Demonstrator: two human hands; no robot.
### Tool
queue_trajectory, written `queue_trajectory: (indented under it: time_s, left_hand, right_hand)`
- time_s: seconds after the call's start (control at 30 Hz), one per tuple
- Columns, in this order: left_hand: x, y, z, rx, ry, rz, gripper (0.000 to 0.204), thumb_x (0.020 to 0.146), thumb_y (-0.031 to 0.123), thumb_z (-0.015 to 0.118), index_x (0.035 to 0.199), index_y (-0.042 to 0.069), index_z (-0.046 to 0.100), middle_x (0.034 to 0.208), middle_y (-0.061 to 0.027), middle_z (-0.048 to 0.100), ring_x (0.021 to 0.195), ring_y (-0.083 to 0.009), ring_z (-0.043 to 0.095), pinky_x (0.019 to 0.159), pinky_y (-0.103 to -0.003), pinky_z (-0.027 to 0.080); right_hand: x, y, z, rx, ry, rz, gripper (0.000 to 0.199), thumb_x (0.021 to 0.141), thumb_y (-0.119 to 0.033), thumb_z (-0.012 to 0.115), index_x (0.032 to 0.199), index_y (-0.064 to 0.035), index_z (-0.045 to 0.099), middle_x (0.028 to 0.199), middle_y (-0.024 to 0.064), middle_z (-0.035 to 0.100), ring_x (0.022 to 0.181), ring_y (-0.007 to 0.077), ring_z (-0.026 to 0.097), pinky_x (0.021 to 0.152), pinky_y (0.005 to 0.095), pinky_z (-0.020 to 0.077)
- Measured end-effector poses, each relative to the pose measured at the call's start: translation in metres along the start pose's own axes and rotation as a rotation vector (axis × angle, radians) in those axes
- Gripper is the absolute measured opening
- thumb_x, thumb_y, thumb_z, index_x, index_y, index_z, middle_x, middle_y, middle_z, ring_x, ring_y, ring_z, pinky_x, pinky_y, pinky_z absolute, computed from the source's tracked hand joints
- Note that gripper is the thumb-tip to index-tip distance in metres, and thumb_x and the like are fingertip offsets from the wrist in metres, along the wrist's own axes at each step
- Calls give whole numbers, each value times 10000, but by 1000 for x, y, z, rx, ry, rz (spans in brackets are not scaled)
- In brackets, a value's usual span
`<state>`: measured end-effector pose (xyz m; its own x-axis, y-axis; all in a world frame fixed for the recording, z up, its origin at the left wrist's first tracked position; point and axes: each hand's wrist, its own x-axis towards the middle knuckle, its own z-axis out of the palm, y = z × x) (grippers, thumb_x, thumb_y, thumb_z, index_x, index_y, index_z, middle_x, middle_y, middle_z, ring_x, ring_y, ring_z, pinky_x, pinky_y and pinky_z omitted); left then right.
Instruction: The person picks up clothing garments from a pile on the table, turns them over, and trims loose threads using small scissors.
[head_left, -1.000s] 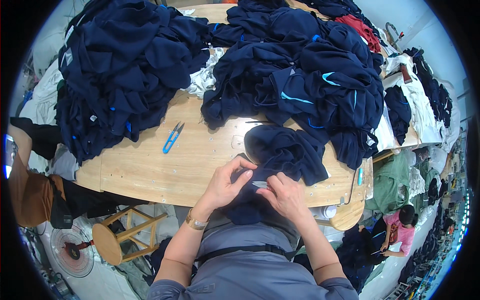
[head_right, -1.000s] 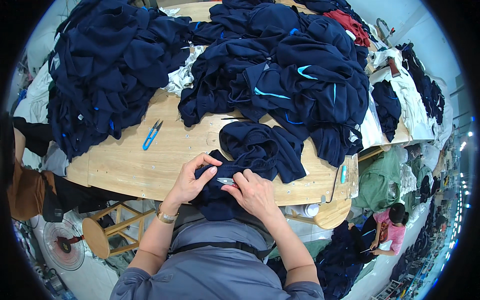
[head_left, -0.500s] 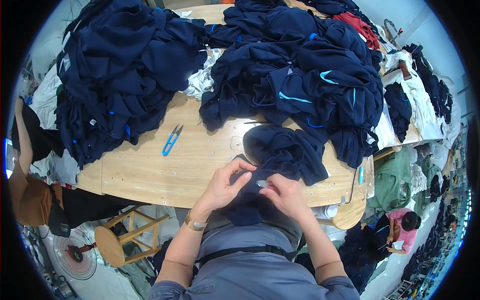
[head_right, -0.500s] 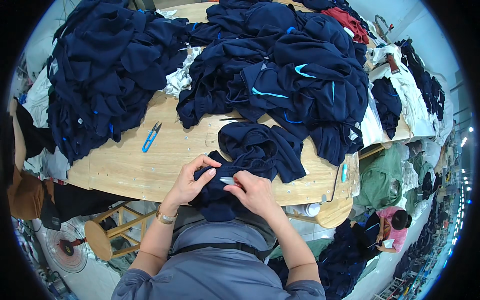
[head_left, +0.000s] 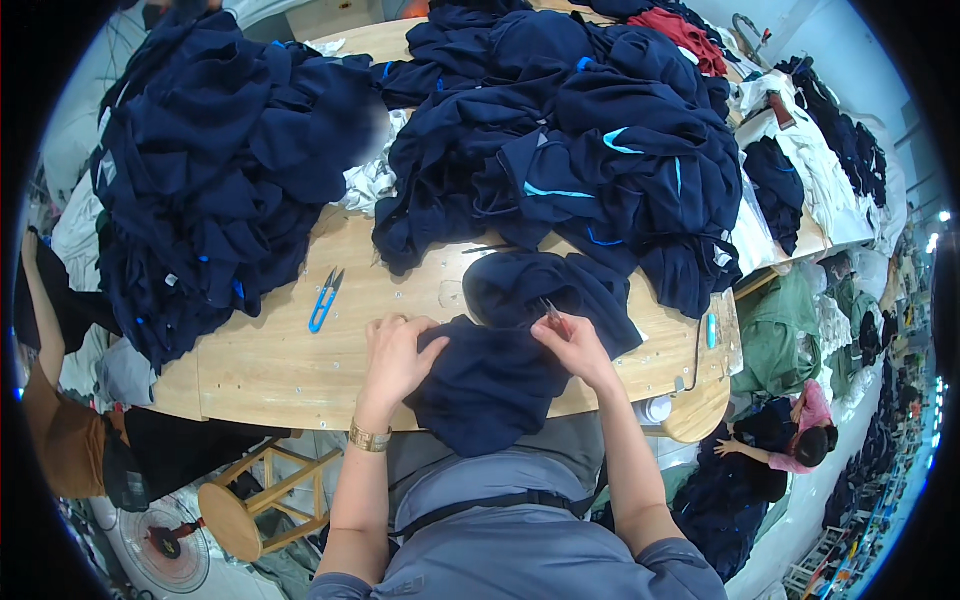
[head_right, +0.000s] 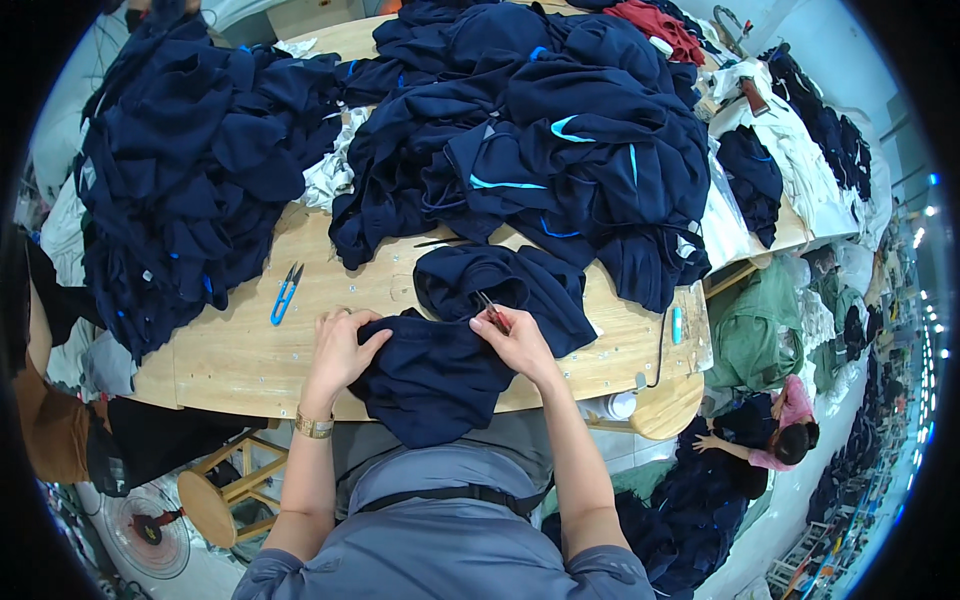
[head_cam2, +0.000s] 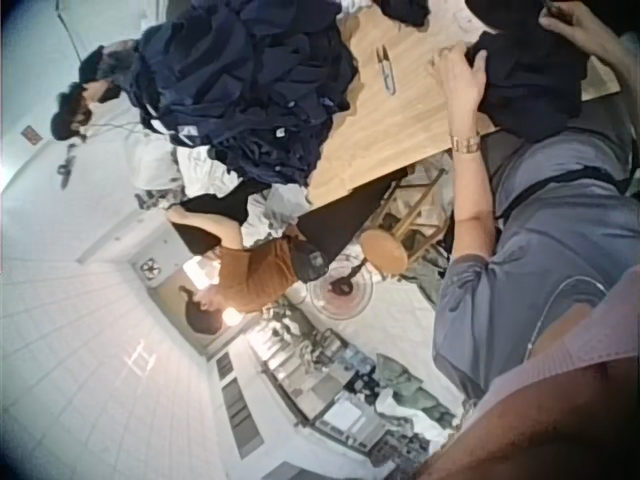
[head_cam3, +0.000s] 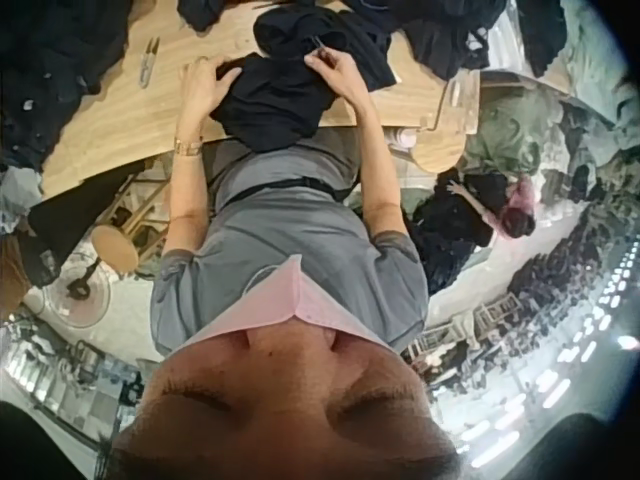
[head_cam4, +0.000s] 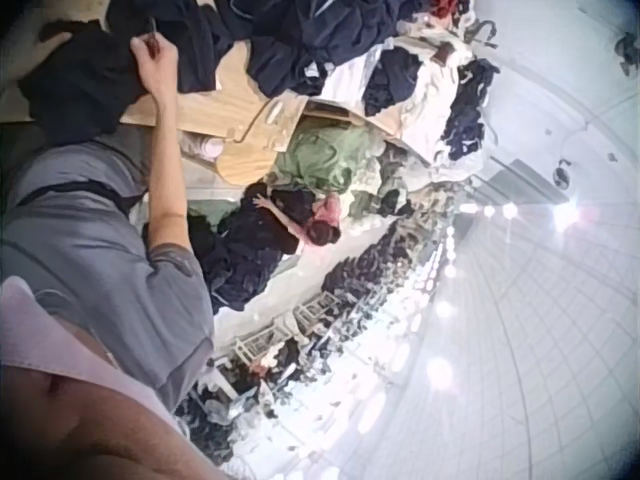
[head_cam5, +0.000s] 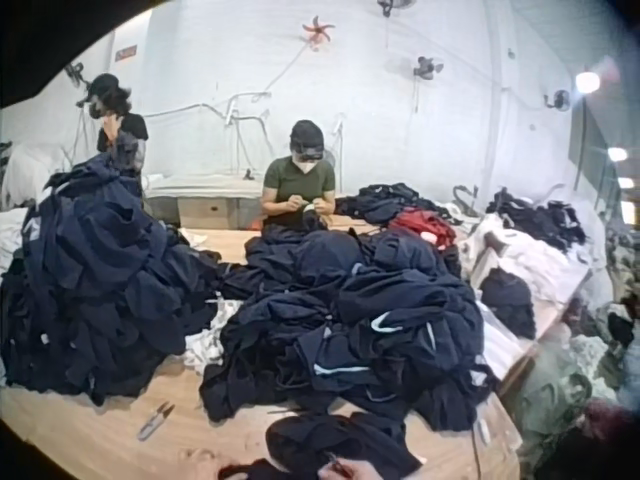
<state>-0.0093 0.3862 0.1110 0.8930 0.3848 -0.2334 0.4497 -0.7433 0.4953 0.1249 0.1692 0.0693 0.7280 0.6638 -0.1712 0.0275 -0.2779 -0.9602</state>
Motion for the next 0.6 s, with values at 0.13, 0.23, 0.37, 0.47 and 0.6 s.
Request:
queue_trajectory:
  time_s: [0.13,0.23,0.37,0.47,0.6]
  left_hand:
    - [6,16,8,-205,287,395,355,795,294,664,1066,71,608,1079,-139,603,1092,-317,514,1030,-450,289]
    - [10,40,13,-395,115,484,376,810,315,653,1075,55,598,1104,-121,601,1081,-311,523,1055,-468,262]
    - [19,40,17,-778,-219,229,268,889,244,588,932,-19,620,772,-67,619,718,-107,531,717,-263,447]
    - [27,34,35,-1009,-202,233,248,905,214,571,927,-30,608,738,-15,582,683,-49,438,592,-220,388]
    - [27,41,41,-838,-129,260,213,899,185,575,915,-25,606,744,-27,601,707,-59,486,632,-230,418]
  right_hand:
    - [-4,-24,-6,407,-128,311,187,892,-243,604,822,-75,560,562,-73,430,472,16,373,437,189,293]
    - [-2,-40,-2,463,-170,251,201,906,-262,585,795,-106,524,517,-98,338,405,8,274,385,189,201]
    - [-1,-47,4,542,-83,181,181,929,-241,544,897,-69,585,505,-85,357,396,14,301,383,188,219]
    - [-4,-24,9,450,309,10,207,915,-208,571,895,-8,625,645,-41,536,586,17,475,528,175,380]
    - [-16,-21,33,50,433,-110,236,805,-210,695,739,-26,565,577,-22,500,540,50,425,489,234,382]
